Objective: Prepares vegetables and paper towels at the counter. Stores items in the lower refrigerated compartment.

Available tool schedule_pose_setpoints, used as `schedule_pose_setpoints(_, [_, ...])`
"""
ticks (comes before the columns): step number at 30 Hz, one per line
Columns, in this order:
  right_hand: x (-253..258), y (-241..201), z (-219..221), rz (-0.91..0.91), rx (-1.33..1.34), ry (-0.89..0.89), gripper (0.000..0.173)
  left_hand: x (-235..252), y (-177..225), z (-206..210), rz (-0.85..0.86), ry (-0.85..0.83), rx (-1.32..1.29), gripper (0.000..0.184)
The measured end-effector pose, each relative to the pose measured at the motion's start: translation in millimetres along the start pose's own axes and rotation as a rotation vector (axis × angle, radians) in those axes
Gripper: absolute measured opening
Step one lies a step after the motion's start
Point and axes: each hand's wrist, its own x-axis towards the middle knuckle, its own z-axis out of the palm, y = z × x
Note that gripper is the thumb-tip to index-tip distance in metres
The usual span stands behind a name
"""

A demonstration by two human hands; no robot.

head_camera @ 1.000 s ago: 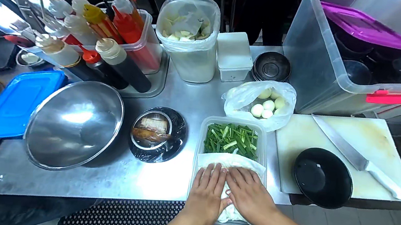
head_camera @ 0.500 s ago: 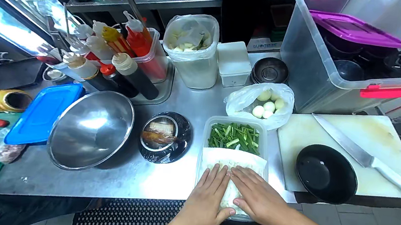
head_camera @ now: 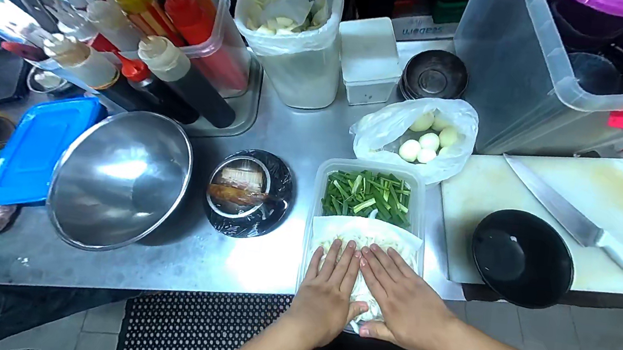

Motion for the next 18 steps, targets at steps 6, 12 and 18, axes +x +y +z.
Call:
schedule_pose_setpoints(6, [4.0, 0.4, -1.9, 0.022, -0.011, -0.089, 0.114, 7.2, -5.8, -8.8, 0.0, -0.193, -0.074, 0.095])
schedule_pose_setpoints(12, [-1.6, 5.1, -5.1, -0.027, 0.101, 0.057, 0.112, -1.9, -8.0, -7.0, 0.023, -0.008, -0.129, 0.094])
schedule_pose_setpoints(18, [-5.7, -4.6, -12.4, -0.015, 0.188, 0.163, 0.113, -15.7, -19.2, -25.1, 0.05, 0.089, -0.242, 0.079])
